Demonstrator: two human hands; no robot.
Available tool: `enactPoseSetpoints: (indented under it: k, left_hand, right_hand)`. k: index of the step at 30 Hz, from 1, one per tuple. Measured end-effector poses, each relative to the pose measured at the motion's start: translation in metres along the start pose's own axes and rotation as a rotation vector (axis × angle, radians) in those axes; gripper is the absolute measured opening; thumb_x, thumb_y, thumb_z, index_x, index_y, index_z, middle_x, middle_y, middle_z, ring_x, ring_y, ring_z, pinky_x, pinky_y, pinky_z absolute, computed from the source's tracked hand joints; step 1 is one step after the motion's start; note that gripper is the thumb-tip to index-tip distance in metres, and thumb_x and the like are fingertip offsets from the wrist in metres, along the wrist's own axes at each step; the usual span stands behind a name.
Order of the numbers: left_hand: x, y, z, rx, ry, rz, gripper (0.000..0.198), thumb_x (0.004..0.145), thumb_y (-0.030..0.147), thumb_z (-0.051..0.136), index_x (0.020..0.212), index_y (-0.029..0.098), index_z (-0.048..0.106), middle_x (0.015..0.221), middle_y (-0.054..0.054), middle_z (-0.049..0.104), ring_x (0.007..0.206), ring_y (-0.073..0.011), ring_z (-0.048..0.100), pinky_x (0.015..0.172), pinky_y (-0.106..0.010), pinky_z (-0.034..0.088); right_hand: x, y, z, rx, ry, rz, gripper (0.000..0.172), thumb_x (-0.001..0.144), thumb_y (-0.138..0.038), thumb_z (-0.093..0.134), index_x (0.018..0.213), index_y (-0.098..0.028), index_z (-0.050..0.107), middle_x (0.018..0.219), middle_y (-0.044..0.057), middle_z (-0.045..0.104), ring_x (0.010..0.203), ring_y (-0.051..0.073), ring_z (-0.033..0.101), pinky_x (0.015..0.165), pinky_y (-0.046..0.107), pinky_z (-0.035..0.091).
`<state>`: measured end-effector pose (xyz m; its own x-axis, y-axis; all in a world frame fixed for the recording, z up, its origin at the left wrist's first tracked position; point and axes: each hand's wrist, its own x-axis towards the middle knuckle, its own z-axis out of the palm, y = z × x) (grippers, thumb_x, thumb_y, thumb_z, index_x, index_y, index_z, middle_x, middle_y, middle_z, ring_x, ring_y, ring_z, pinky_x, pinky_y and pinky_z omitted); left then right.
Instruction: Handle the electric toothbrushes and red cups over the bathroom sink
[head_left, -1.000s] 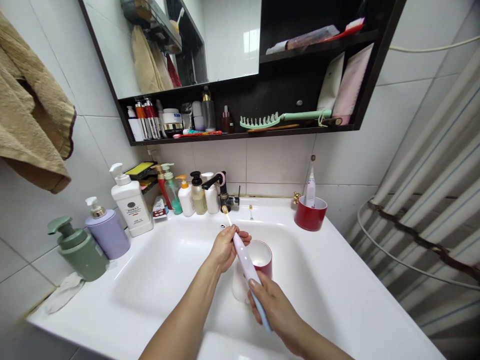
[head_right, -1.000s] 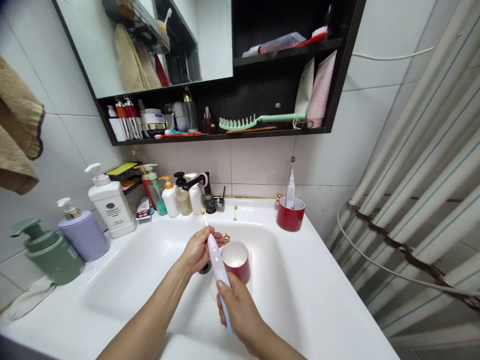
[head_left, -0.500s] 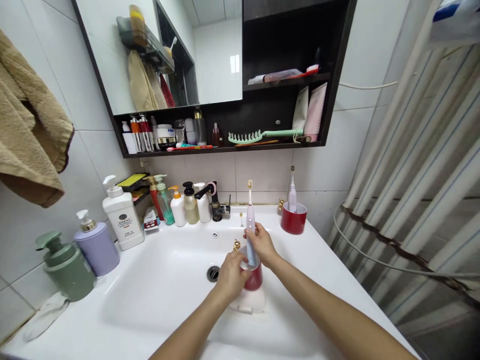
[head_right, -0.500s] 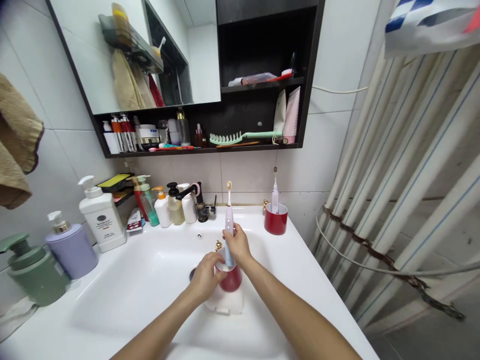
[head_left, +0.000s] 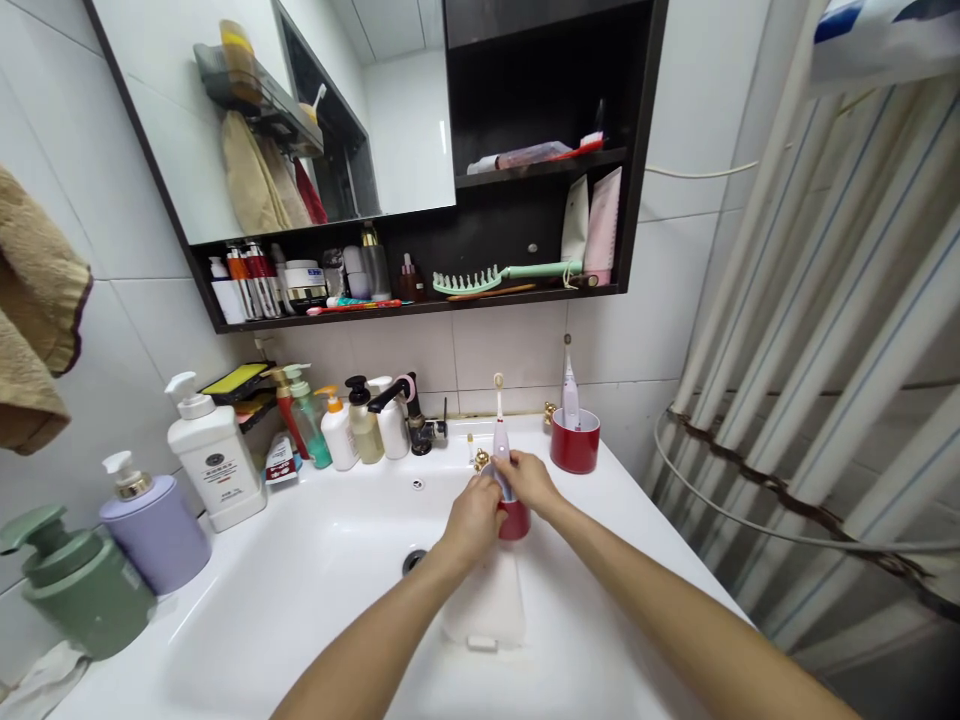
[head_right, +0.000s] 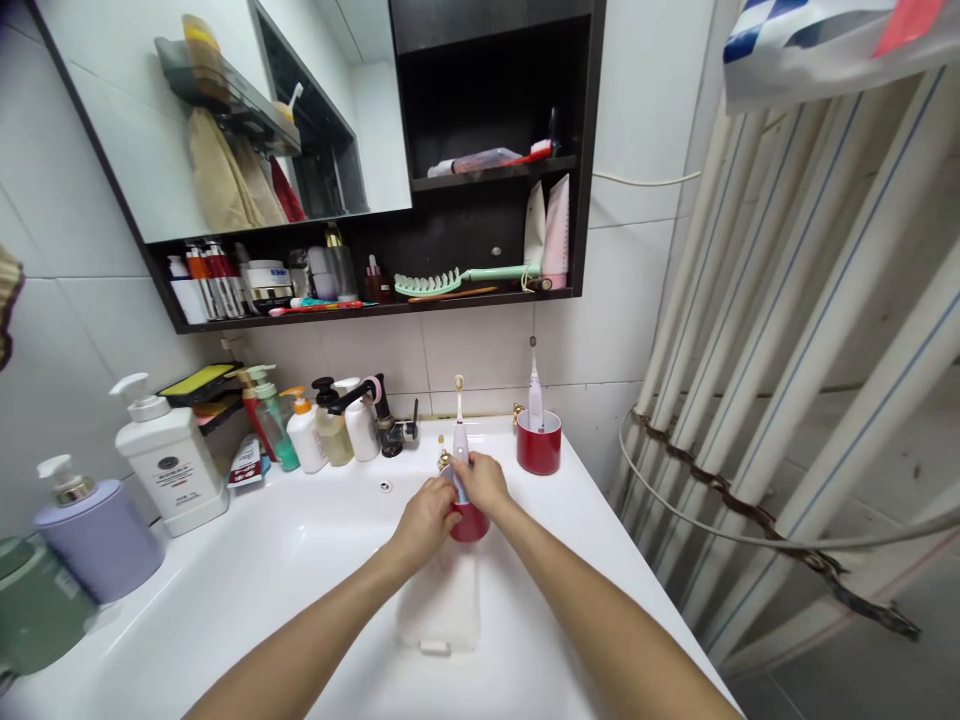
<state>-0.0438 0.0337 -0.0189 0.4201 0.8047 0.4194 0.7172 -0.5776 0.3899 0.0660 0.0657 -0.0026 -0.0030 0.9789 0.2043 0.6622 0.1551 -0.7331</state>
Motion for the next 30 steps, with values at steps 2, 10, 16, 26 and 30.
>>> enactPoseSetpoints:
  k: [2,10,16,26,30]
  left_hand:
    - [0.026,0.001,-0.001,-0.011,0.033,0.04,0.01,0.058,0.006,0.046,0.062,0.016,0.048,0.072,-0.004,0.048,0.079,-0.0173,0.041,0.069,-0.029,0.035]
    - [0.1,-0.011,0.014,-0.106,0.098,0.064,0.013,0.055,0.003,0.048,0.057,0.016,0.048,0.072,-0.005,0.049,0.079,-0.0189,0.043,0.07,-0.032,0.034]
    - [0.121,-0.019,0.023,-0.077,0.059,0.066,0.015,0.055,0.004,0.049,0.065,0.015,0.05,0.079,-0.007,0.051,0.084,-0.0186,0.042,0.075,-0.032,0.032]
    - [0.106,-0.005,-0.006,-0.495,0.407,-0.204,0.039,0.057,0.011,0.05,0.095,0.016,0.047,0.067,0.0,0.049,0.07,-0.0127,0.046,0.071,-0.028,0.034]
    - [0.083,0.032,-0.056,-1.086,0.478,-0.168,0.068,0.059,0.009,0.046,0.118,0.022,0.016,0.051,0.009,0.042,0.047,-0.0052,0.04,0.056,-0.021,0.035]
  right_hand:
    - [0.02,-0.001,-0.013,-0.037,0.011,0.016,0.025,0.075,-0.032,0.037,0.084,-0.013,0.051,0.081,0.002,0.054,0.07,0.01,0.051,0.064,0.029,0.042]
    - [0.087,0.009,-0.035,-0.127,0.07,0.1,0.025,0.075,-0.027,0.039,0.096,-0.015,0.045,0.097,0.004,0.049,0.082,0.014,0.049,0.07,0.033,0.041]
    - [0.111,0.02,-0.033,-0.127,0.092,0.126,0.025,0.075,-0.026,0.039,0.097,-0.016,0.045,0.098,0.005,0.049,0.083,0.014,0.049,0.07,0.032,0.041]
    - [0.082,-0.005,-0.053,0.026,0.361,-0.004,0.034,0.072,-0.024,0.041,0.105,-0.014,0.04,0.09,0.006,0.052,0.082,0.016,0.048,0.074,0.033,0.036]
    - [0.028,-0.038,-0.067,0.181,0.41,-0.169,0.051,0.072,-0.019,0.032,0.121,-0.02,0.015,0.065,-0.002,0.05,0.059,0.01,0.047,0.061,0.024,0.039]
